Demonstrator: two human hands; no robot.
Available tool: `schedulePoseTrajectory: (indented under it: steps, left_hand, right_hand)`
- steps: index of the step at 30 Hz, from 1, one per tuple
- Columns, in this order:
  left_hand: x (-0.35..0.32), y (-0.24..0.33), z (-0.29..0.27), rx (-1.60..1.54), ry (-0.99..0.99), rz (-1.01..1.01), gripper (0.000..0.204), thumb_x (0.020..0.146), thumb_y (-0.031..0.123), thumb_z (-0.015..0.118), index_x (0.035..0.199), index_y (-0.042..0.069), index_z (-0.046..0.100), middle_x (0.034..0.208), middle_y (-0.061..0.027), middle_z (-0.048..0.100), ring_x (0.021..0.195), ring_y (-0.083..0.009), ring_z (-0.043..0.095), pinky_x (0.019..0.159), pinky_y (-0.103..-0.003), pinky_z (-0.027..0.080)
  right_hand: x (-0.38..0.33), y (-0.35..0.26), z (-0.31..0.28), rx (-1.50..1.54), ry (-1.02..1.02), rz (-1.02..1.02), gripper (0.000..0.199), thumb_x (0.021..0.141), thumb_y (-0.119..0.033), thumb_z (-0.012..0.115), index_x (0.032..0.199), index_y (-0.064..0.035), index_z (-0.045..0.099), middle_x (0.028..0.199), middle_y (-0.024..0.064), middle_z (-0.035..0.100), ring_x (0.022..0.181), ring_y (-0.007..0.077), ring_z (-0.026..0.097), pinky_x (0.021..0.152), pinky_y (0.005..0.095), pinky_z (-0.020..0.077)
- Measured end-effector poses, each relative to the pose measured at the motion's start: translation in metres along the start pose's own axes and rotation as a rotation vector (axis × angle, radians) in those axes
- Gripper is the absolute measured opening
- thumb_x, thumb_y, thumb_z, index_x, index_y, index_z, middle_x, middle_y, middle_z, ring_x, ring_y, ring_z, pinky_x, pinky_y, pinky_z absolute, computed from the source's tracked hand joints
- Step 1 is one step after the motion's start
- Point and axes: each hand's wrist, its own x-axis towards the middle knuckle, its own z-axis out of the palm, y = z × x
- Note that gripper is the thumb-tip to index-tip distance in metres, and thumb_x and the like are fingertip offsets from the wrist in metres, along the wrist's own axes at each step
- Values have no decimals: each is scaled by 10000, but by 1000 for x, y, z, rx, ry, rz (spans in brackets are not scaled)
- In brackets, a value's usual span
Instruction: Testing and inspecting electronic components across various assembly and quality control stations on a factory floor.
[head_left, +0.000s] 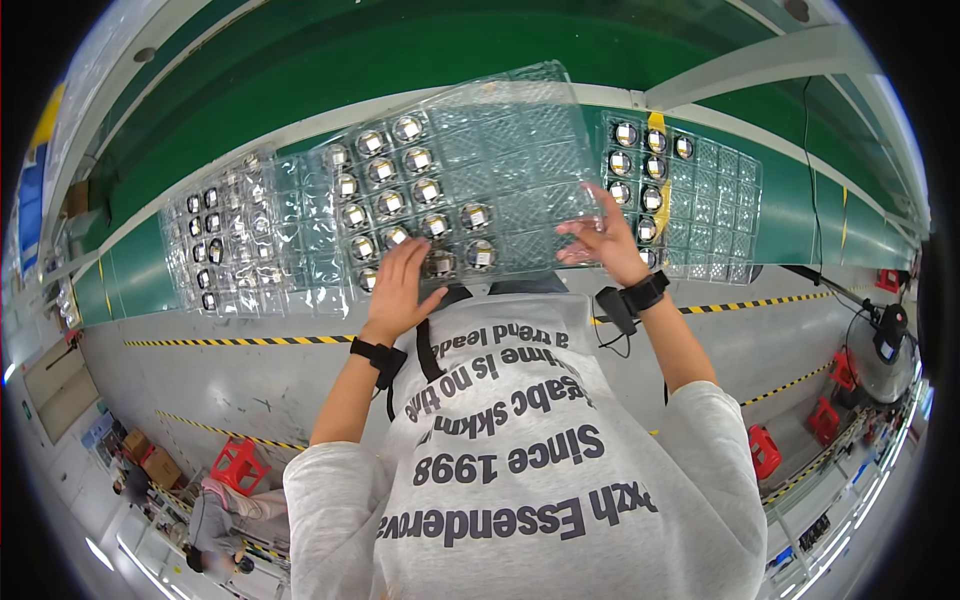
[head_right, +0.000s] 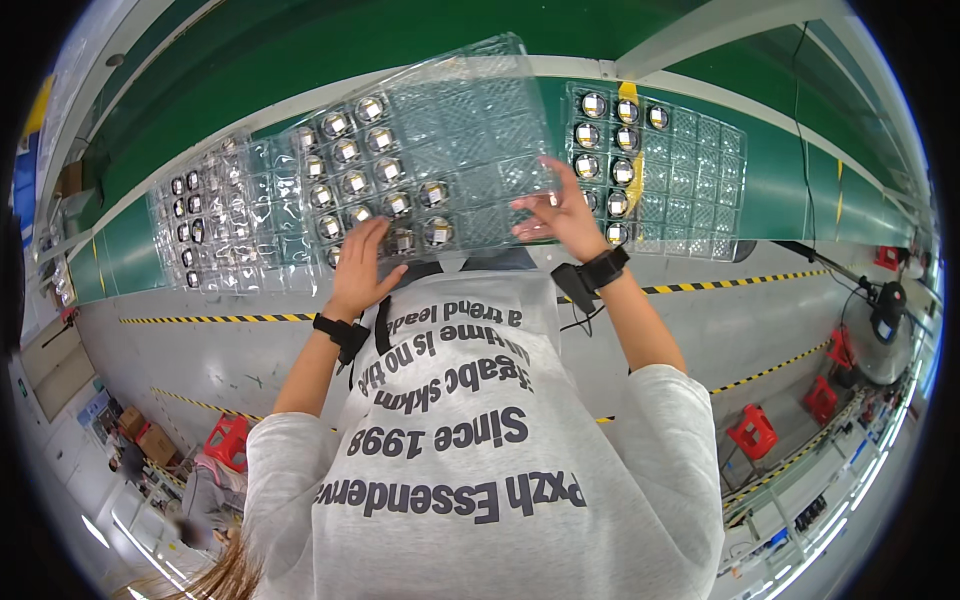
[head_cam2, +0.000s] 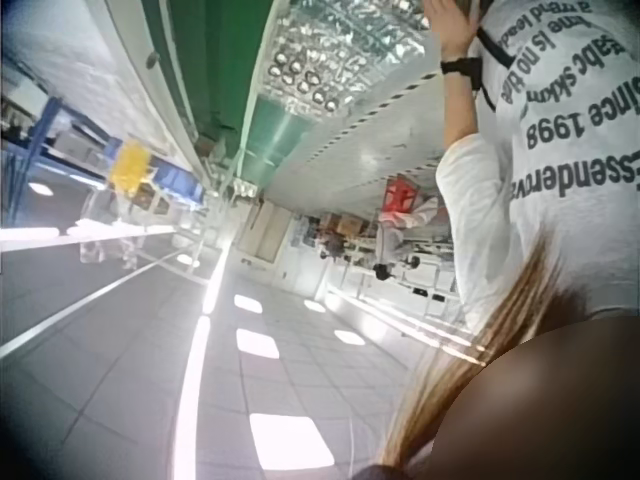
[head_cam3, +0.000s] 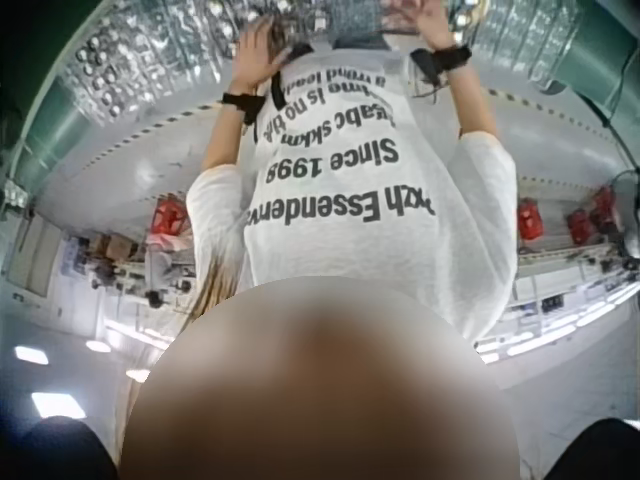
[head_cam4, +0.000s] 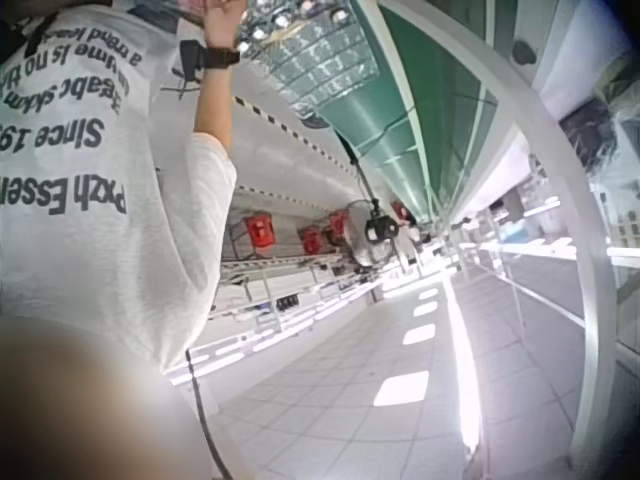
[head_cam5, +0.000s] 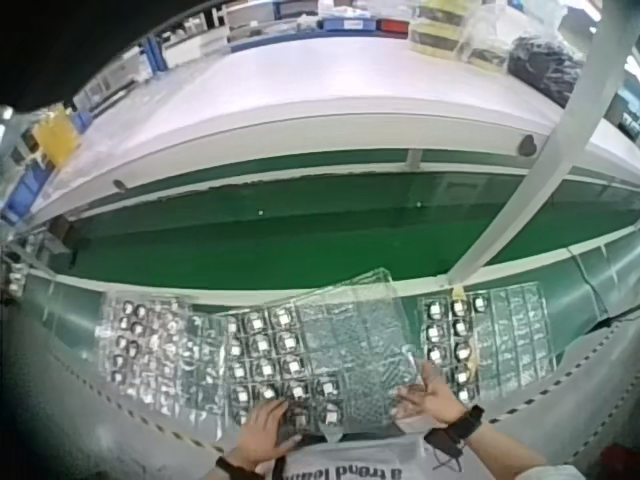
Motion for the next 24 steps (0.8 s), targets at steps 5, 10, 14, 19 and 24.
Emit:
schedulePoseTrajectory:
  steps: [5,10,14,19,24]
  left_hand:
    - [-43,-32,11,39,50,-214,847,687,224,713,1359,20,239,1330,-164,337,1246,-353,296,1041,-412,265]
    - [-63,-46,29,-29,257,-444,931,670,232,732,1382,0,179,1312,-194,340,1216,-365,317,1016,-425,288]
    - [-72,-50,42,-168,298,-628,919,656,177,752,1365,-9,197,1296,-220,350,1196,-379,345,996,-405,316]
    - [-72,-54,42,-395,313,-716,897,645,157,766,1349,-6,234,1255,-212,384,1166,-345,394,952,-389,359]
    - [-74,-49,43,-479,435,-715,802,663,94,740,1320,0,290,1241,-171,409,1095,-287,481,866,-352,432]
  right_hand:
    - [4,-6,-11,44,45,1,614,852,-4,501,1373,-130,202,1001,193,603,727,254,659,629,330,564]
    - [4,-13,-16,76,67,27,609,836,-6,516,1371,-97,241,1002,186,613,727,233,661,628,315,560]
    - [10,-17,-22,44,56,77,606,836,-24,524,1370,-106,248,1010,185,613,734,224,662,633,313,559]
    - [15,-27,-30,-37,81,146,601,842,-54,531,1370,-117,252,1031,190,606,749,233,662,638,308,556]
    - [18,-32,-38,-53,44,210,622,832,-29,533,1370,-125,234,1028,199,606,772,258,659,676,347,558]
